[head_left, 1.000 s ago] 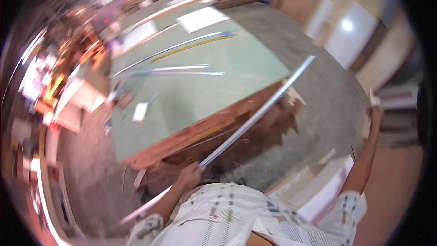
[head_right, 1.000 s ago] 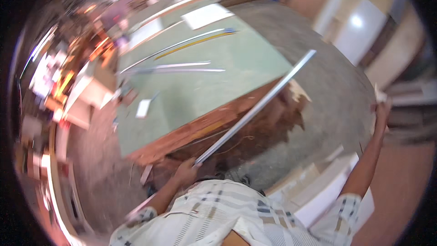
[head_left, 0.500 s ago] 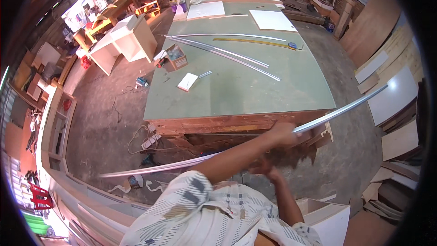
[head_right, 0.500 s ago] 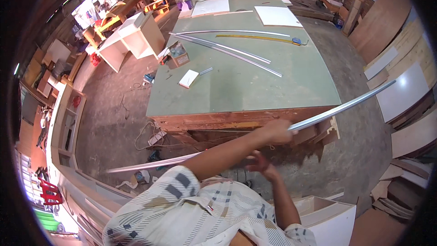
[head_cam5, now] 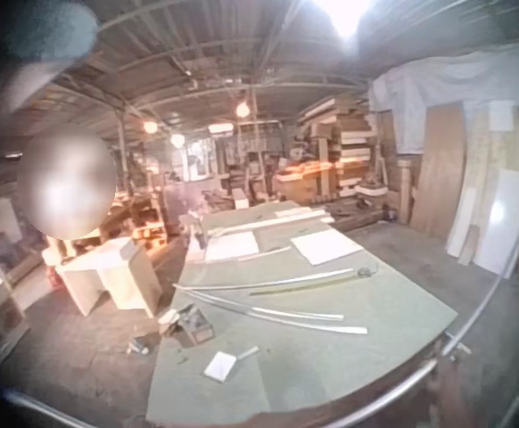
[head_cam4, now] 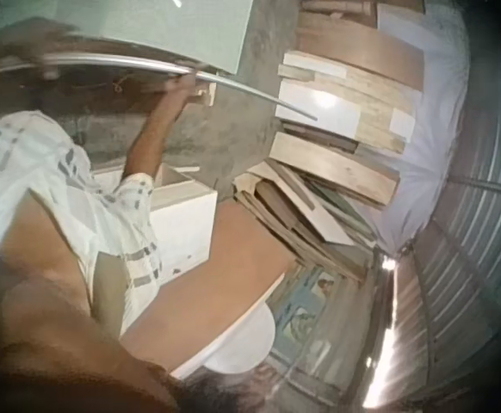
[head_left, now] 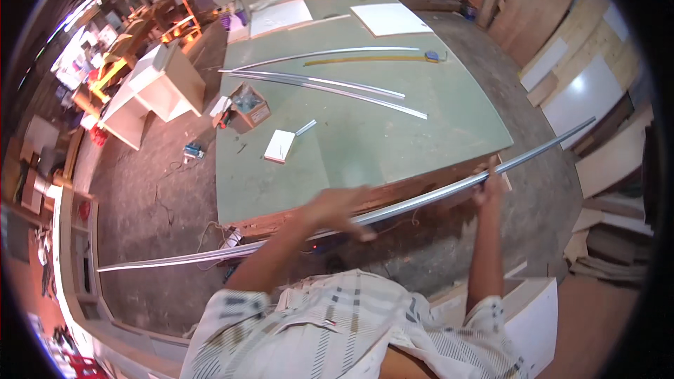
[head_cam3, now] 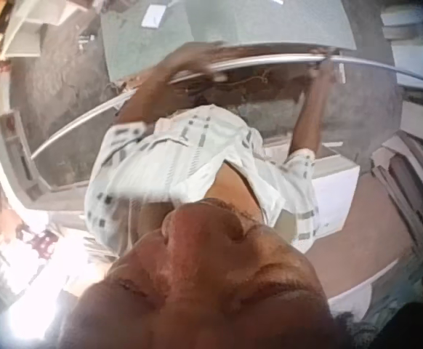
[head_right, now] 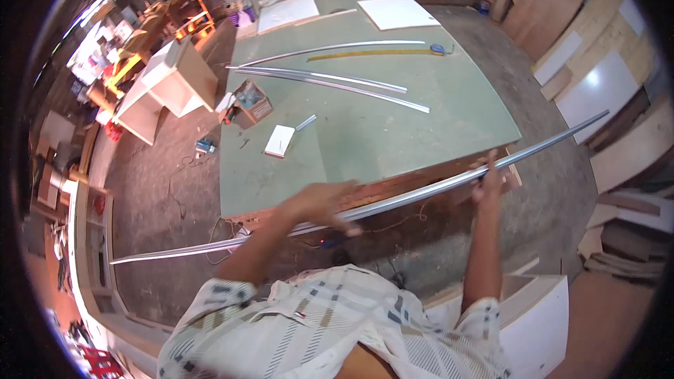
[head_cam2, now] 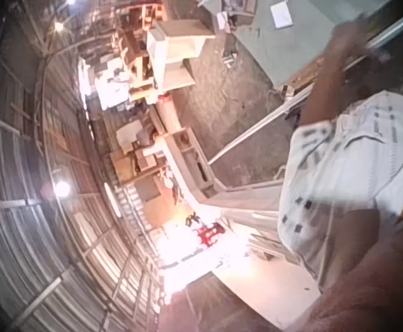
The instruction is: The person cuts metal strips using an angle grinder on a workbench, moving and arranging the pieces as they work.
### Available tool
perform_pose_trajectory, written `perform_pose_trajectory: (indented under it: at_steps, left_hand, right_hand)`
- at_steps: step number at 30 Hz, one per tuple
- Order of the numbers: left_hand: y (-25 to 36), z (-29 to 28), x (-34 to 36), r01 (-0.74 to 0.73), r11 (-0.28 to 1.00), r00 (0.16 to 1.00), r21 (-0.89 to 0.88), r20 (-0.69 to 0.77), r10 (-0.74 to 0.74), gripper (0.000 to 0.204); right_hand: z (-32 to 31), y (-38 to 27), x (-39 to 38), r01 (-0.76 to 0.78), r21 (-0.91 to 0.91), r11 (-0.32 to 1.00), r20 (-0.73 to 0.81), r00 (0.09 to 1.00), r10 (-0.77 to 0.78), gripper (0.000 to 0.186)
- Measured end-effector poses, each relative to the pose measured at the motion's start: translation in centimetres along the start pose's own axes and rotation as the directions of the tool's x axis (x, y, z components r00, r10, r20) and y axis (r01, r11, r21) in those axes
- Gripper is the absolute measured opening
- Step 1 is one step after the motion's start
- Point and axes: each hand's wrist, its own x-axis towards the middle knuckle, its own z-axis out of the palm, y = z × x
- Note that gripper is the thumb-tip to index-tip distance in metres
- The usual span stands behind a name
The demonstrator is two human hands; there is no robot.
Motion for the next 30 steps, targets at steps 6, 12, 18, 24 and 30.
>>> perform_pose_trajectory:
  at_steps: [6,12,18,24,30]
  left_hand:
    - [-14.9,2.1,-17.2,0.297,0.954,0.952,-0.044,0.088,-0.293,0.088]
    - [-17.7,4.5,-12.6,0.306,0.925,0.847,-0.225,-0.379,-0.372,0.039]
    - [-15.1,3.3,1.7,0.191,0.924,0.882,-0.33,-0.355,-0.309,0.059]
    - [-24.3,-4.4,3.4,0.584,0.763,0.396,-0.278,-0.723,-0.566,0.093]
    - [-26.2,-3.6,5.9,0.651,0.704,0.519,-0.284,-0.51,-0.686,0.111]
  right_hand:
    - [-6.0,-8.8,8.8,0.106,-0.122,0.987,-0.399,0.905,-0.147,0.058]
    - [-1.0,-3.5,11.4,0.11,-0.257,0.96,-0.324,0.926,-0.193,0.034]
    - [9.1,8.9,9.3,-0.082,-0.117,0.99,-0.137,0.988,0.066,0.021]
    - [8.1,7.5,13.3,0.044,0.05,0.998,-0.317,0.948,-0.026,0.023]
    - [5.1,6.0,19.7,0.08,0.093,0.992,-0.381,0.924,-0.039,0.027]
